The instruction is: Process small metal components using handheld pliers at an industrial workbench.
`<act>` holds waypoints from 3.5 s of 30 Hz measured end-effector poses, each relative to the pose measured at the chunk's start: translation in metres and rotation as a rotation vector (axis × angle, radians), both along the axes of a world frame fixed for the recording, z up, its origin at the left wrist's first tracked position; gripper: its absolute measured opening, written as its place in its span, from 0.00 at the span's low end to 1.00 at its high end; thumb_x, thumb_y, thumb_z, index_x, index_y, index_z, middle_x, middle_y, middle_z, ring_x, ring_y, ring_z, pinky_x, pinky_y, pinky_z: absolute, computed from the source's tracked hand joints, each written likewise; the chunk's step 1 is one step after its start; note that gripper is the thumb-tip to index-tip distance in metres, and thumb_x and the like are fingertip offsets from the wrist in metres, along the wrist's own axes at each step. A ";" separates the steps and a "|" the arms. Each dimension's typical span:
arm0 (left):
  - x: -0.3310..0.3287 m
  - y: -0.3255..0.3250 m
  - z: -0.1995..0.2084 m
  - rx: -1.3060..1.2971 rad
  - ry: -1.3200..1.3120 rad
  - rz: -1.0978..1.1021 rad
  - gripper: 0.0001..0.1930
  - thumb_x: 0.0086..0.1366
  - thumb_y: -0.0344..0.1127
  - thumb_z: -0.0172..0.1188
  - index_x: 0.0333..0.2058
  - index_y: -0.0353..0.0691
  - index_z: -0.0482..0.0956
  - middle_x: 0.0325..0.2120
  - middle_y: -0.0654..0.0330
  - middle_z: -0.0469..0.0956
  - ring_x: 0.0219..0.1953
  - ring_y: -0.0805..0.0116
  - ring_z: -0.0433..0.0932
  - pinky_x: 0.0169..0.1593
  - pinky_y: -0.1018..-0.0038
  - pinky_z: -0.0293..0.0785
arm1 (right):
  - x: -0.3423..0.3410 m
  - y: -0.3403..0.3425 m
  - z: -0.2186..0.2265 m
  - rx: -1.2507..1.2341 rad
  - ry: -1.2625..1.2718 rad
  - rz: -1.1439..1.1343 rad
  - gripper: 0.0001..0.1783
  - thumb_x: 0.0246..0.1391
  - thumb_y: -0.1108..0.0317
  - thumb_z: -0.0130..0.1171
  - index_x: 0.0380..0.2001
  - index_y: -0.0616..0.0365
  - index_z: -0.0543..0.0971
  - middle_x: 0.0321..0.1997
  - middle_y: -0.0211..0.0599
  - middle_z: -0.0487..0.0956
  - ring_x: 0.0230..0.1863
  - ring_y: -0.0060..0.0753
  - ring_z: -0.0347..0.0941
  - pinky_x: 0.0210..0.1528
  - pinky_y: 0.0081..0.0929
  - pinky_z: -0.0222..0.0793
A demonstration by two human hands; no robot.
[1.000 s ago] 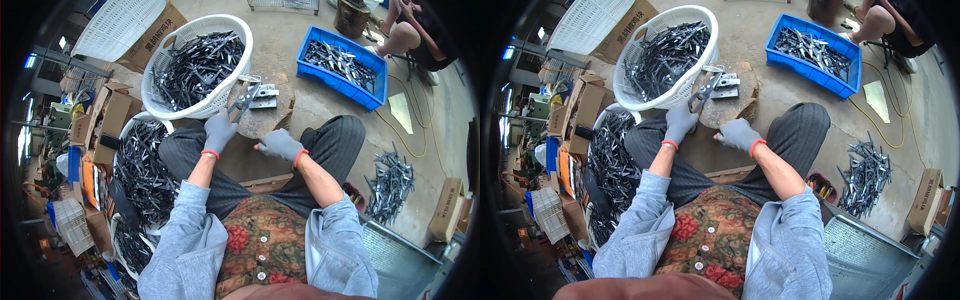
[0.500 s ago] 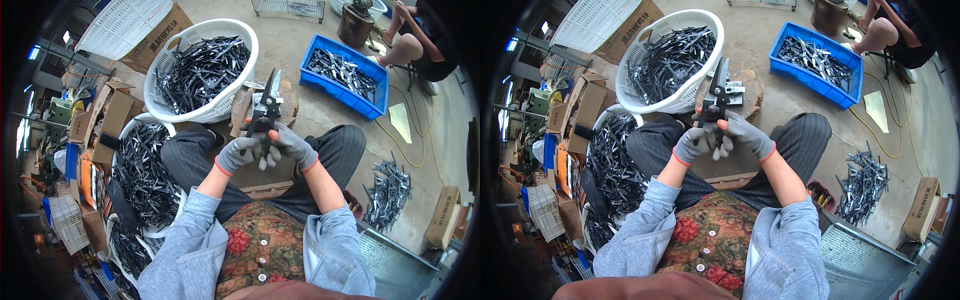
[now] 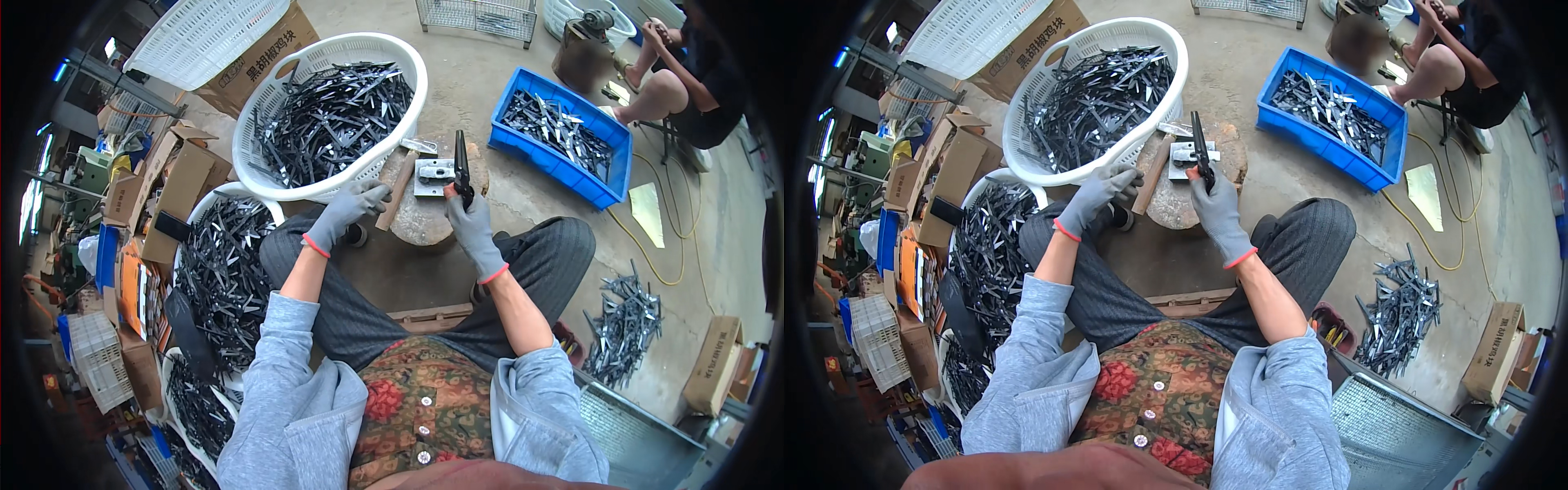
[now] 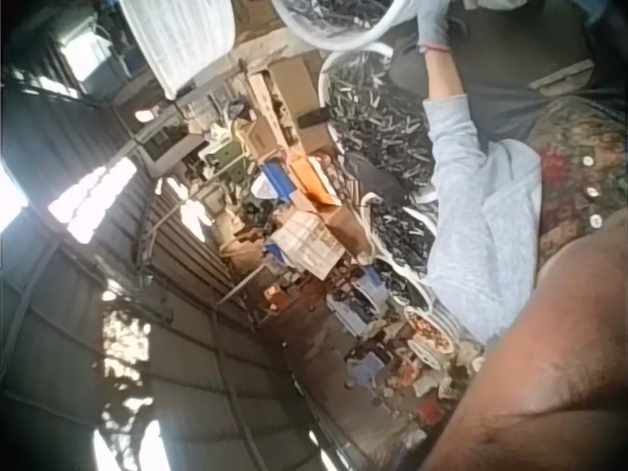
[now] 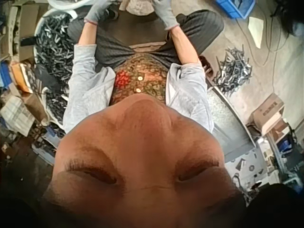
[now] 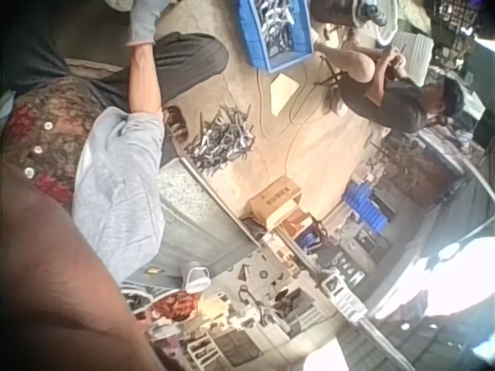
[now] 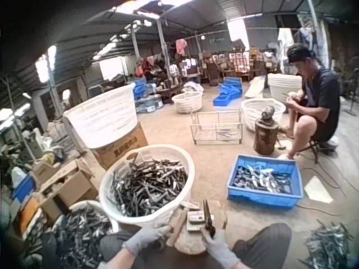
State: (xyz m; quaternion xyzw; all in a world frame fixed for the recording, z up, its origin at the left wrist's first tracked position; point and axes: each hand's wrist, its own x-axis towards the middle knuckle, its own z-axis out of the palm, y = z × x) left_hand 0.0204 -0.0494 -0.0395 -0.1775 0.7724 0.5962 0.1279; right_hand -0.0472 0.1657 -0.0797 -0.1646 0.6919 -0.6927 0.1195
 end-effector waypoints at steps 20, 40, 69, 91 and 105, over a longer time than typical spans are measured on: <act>-0.004 0.015 -0.028 0.011 0.006 0.114 0.16 0.64 0.41 0.48 0.40 0.33 0.74 0.31 0.63 0.76 0.26 0.80 0.71 0.30 0.83 0.68 | -0.009 0.007 0.005 0.553 0.386 -0.345 0.09 0.52 0.61 0.54 0.30 0.55 0.73 0.20 0.44 0.73 0.22 0.48 0.71 0.23 0.37 0.62; -0.047 -0.005 -0.085 -0.936 0.037 0.185 0.18 0.47 0.34 0.55 0.38 0.35 0.71 0.29 0.44 0.76 0.34 0.50 0.77 0.37 0.62 0.72 | 0.007 -0.003 -0.061 0.064 -0.579 0.162 0.20 0.55 0.49 0.50 0.28 0.55 0.74 0.18 0.24 0.72 0.16 0.15 0.66 0.18 0.14 0.60; 0.011 0.049 -0.033 -0.670 0.330 0.167 0.14 0.61 0.45 0.51 0.33 0.38 0.70 0.21 0.42 0.72 0.29 0.41 0.72 0.27 0.60 0.68 | -0.005 -0.004 -0.084 0.064 -0.621 0.042 0.17 0.53 0.54 0.55 0.21 0.57 0.77 0.11 0.24 0.68 0.09 0.15 0.55 0.12 0.20 0.48; 0.018 0.065 -0.043 -0.365 0.395 0.120 0.15 0.64 0.42 0.47 0.35 0.35 0.73 0.21 0.57 0.72 0.21 0.66 0.72 0.28 0.72 0.70 | -0.006 -0.010 -0.022 -0.357 -0.511 -0.116 0.15 0.52 0.57 0.56 0.36 0.57 0.76 0.26 0.27 0.77 0.23 0.17 0.70 0.27 0.16 0.67; 0.022 0.075 -0.045 -0.343 0.188 -0.247 0.15 0.62 0.42 0.48 0.35 0.36 0.75 0.27 0.47 0.76 0.32 0.49 0.75 0.35 0.66 0.69 | 0.004 -0.012 -0.002 -0.256 -0.225 0.032 0.12 0.56 0.58 0.49 0.30 0.56 0.71 0.20 0.27 0.70 0.20 0.18 0.69 0.20 0.16 0.61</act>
